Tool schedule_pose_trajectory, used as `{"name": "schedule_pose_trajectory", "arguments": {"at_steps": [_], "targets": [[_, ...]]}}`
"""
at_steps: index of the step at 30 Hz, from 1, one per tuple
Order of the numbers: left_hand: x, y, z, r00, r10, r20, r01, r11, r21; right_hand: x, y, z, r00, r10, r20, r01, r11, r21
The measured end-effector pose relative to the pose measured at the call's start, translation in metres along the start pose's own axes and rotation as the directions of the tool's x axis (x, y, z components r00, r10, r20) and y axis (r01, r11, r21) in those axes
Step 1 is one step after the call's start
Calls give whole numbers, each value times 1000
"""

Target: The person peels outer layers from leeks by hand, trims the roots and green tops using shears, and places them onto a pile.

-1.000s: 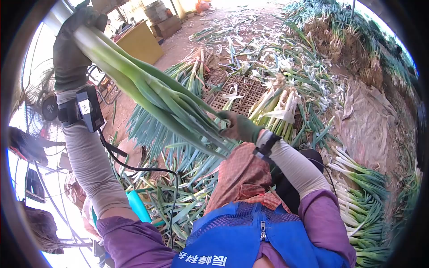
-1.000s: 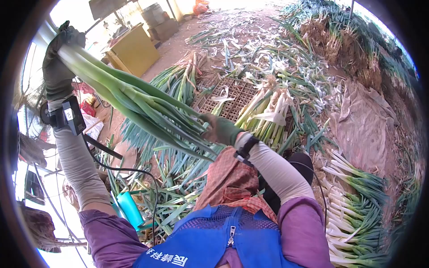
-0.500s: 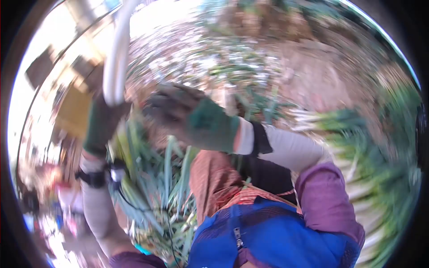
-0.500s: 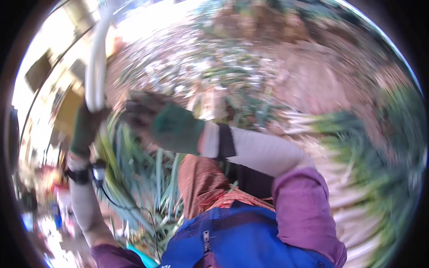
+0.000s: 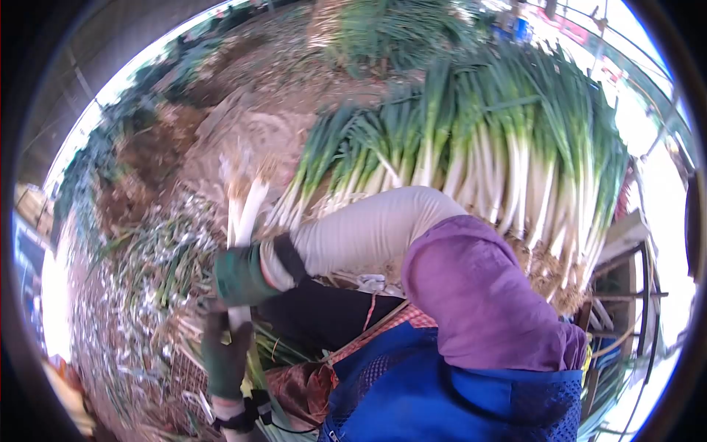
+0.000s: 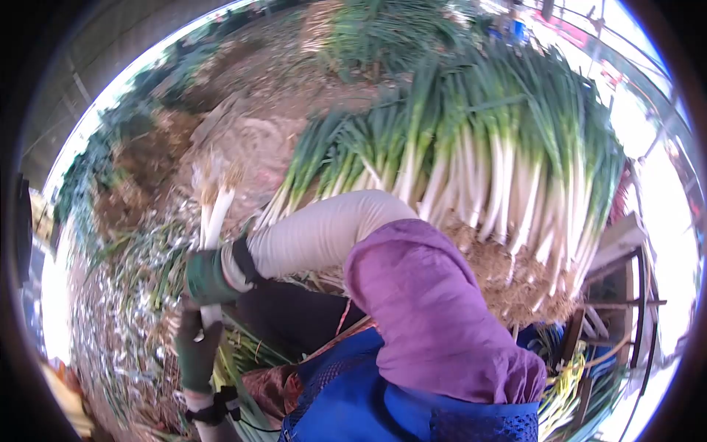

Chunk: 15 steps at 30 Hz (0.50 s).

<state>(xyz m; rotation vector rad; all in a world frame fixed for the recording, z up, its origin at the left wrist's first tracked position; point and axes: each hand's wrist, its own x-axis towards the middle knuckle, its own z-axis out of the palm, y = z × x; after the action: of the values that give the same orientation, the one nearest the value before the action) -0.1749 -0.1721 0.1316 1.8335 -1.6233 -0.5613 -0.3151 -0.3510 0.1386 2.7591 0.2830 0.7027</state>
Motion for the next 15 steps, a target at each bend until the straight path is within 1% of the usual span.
{"name": "schedule_pose_trajectory", "arguments": {"at_steps": [1, 2, 3, 4, 5, 6, 7, 8, 9, 10, 11, 12, 13, 14, 15], "targets": [[-2, 7, -7, 988, 136, -76, -137, 991, -10, -19, 17, -12, 998, 16, -58, -18, 999, -32], [-5, 8, -14, 949, 232, -214, -212, 971, 112, -44, 39, -23, 990, 104, -99, -102, 995, 21], [-10, 26, -20, 909, 279, -309, -251, 959, 129, -73, 63, -38, 972, 191, -140, -181, 980, 78], [-10, 26, -28, 856, 384, -346, -339, 922, 186, -105, 76, -70, 799, 585, 142, -592, 720, 362], [-11, 32, -37, 823, 432, -369, -374, 901, 220, -120, 61, -143, 481, 806, 346, -832, 296, 469], [-9, 35, -44, 830, 411, -377, -364, 912, 191, -163, 70, -160, 661, 742, 110, -748, 641, 169], [-5, 33, -49, 837, 389, -386, -353, 921, 163, -205, 80, -177, 780, 611, -135, -622, 735, -268], [1, 26, -50, 844, 369, -388, -350, 929, 124, -230, 67, -215, 410, 912, -3, -908, 408, -98], [9, 16, -51, 853, 348, -389, -343, 935, 85, -241, 46, -254, 393, 915, -95, -860, 330, -389], [17, 7, -53, 861, 327, -389, -335, 941, 49, -262, 31, -279, 236, 959, -158, -813, 105, -573], [25, -3, -55, 885, 310, -347, -324, 946, 17, -311, 20, -297, 219, 932, -289, -859, 43, -511], [34, -14, -55, 908, 293, -301, -311, 950, -12, -319, -4, -326, 6, 940, -342, -877, -160, -454], [40, -22, -52, 927, 275, -253, -294, 955, -40, -370, -20, -339, 146, 843, -518, -864, -146, -482], [43, -28, -45, 929, 257, -268, -279, 959, -49, -409, -38, -363, 10, 827, -562, -871, -269, -412], [51, -45, -43, 944, 235, -233, -264, 959, -100, -437, -56, -382, -129, 792, -596, -858, -391, -334]]}}
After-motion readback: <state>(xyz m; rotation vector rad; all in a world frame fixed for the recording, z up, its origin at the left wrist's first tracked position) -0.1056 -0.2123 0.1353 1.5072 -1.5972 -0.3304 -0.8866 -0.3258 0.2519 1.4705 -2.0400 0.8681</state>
